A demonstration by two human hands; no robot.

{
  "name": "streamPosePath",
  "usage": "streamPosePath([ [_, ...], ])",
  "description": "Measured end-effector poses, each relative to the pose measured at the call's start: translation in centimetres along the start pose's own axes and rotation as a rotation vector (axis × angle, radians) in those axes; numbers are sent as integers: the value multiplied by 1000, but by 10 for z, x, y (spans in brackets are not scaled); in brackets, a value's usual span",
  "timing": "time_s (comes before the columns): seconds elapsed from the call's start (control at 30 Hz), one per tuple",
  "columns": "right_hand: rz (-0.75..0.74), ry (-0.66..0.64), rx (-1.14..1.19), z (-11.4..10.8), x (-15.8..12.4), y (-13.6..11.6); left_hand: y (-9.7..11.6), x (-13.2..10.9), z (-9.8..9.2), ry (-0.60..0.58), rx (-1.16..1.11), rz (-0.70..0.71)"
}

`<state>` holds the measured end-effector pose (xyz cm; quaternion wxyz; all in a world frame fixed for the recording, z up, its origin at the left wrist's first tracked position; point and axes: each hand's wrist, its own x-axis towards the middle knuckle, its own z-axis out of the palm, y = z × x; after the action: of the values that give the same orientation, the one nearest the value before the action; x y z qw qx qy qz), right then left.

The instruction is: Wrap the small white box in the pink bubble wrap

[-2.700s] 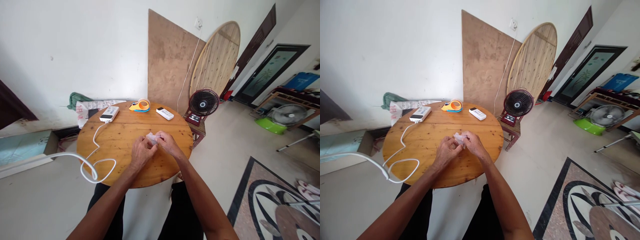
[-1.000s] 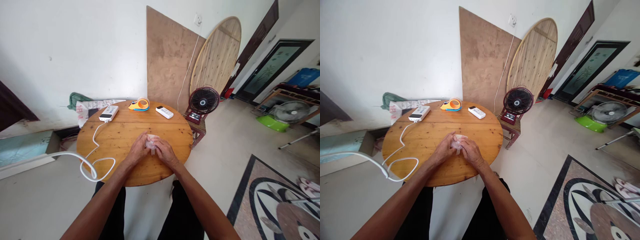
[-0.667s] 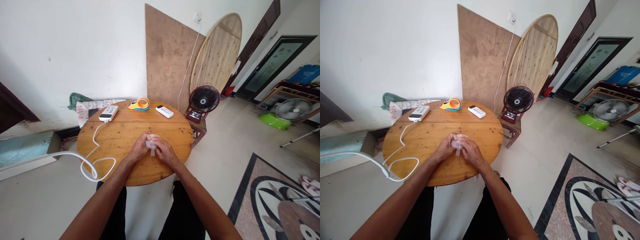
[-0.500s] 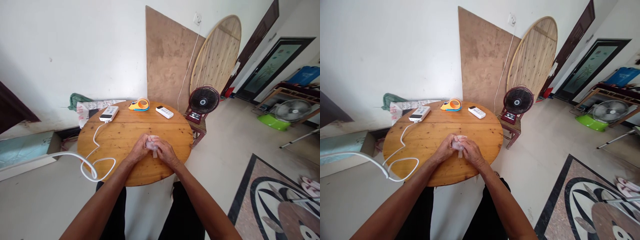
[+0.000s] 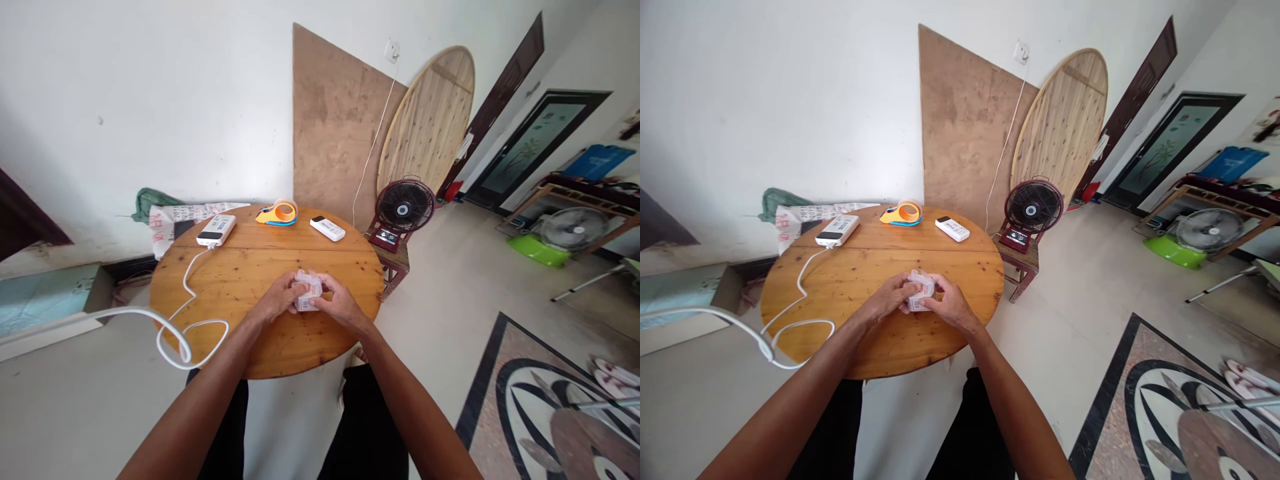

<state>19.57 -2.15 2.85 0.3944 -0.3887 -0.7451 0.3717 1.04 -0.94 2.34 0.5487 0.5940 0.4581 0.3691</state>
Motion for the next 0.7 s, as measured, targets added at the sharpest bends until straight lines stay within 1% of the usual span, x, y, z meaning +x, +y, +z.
streamPosePath([
  [0.07, 51, 11, 107, 4, 2, 8, -2, 0, 0, 30, 119, 73],
  [0.13, 94, 3, 273, 7, 3, 15, -3, -1, 0, 83, 195, 154],
  [0.2, 125, -3, 422, 9, 3, 19, -3, -3, -1, 89, 178, 192],
  [0.27, 151, 13, 499, 11, 3, 21, -3, -5, -2, 35, 79, 184],
  [0.4, 190, 54, 510, 12, 2, 20, -7, -6, -2, -117, -189, 175],
  [0.47, 198, 54, 489, 12, 2, 17, -9, -6, -1, -158, -271, 166],
  [0.57, 187, 52, 430, 13, 1, 15, -10, -6, 0, -152, -311, 144],
  [0.7, 153, 58, 315, 15, -1, 15, -10, -7, 0, -154, -292, 132],
])
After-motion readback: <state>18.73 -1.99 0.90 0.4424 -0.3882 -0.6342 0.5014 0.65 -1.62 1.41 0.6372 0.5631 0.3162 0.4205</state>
